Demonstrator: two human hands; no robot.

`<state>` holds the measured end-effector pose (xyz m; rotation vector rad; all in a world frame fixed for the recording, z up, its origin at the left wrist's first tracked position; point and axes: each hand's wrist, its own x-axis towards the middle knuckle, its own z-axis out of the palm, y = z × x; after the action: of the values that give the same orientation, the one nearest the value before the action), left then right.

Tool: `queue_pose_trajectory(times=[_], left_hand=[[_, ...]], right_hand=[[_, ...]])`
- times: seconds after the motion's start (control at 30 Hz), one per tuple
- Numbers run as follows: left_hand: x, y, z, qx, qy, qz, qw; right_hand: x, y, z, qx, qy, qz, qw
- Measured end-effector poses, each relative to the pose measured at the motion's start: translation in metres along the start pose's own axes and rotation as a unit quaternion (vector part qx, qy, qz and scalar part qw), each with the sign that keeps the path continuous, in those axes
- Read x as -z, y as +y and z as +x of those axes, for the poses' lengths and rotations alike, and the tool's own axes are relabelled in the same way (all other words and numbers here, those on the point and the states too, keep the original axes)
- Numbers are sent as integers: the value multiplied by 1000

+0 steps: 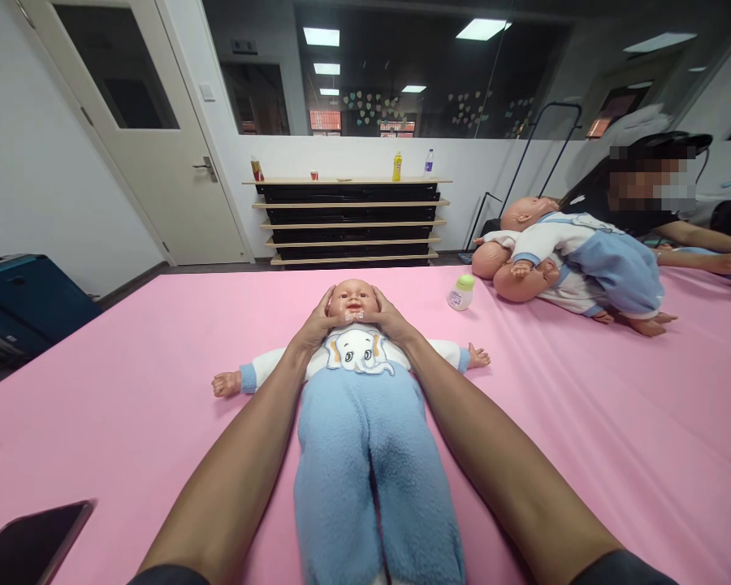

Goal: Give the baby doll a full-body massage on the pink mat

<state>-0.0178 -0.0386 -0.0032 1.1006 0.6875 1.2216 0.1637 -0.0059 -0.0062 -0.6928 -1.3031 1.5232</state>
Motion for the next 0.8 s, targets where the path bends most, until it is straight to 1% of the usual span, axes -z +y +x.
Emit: queue_pose_trajectory(times=[0.1, 0.23, 0.37, 0.47, 0.63, 0.7, 0.8], left_hand=[[2, -1, 1, -2, -9, -3, 1000], [3, -1, 1, 0, -7, -4, 1000], [2, -1, 0, 3, -12, -8, 1000], [4, -2, 1, 0, -10, -6, 1000], [3, -1, 3, -3, 0, 4, 1000], [0, 1, 2, -10, -5, 7, 1000], [-5, 4, -1, -20, -32, 6, 999]], right_hand=[[-1, -1, -2, 0, -1, 3, 1000], [-4, -6, -9, 17, -25, 4, 1000], [-5, -9, -14, 17, -13, 8, 1000], [-6, -8, -14, 12, -17, 13, 1000], [-5, -5, -9, 26, -32, 6, 999], [-3, -3, -5, 20, -25, -9, 999], [0, 0, -1, 13, -2, -27, 1000]])
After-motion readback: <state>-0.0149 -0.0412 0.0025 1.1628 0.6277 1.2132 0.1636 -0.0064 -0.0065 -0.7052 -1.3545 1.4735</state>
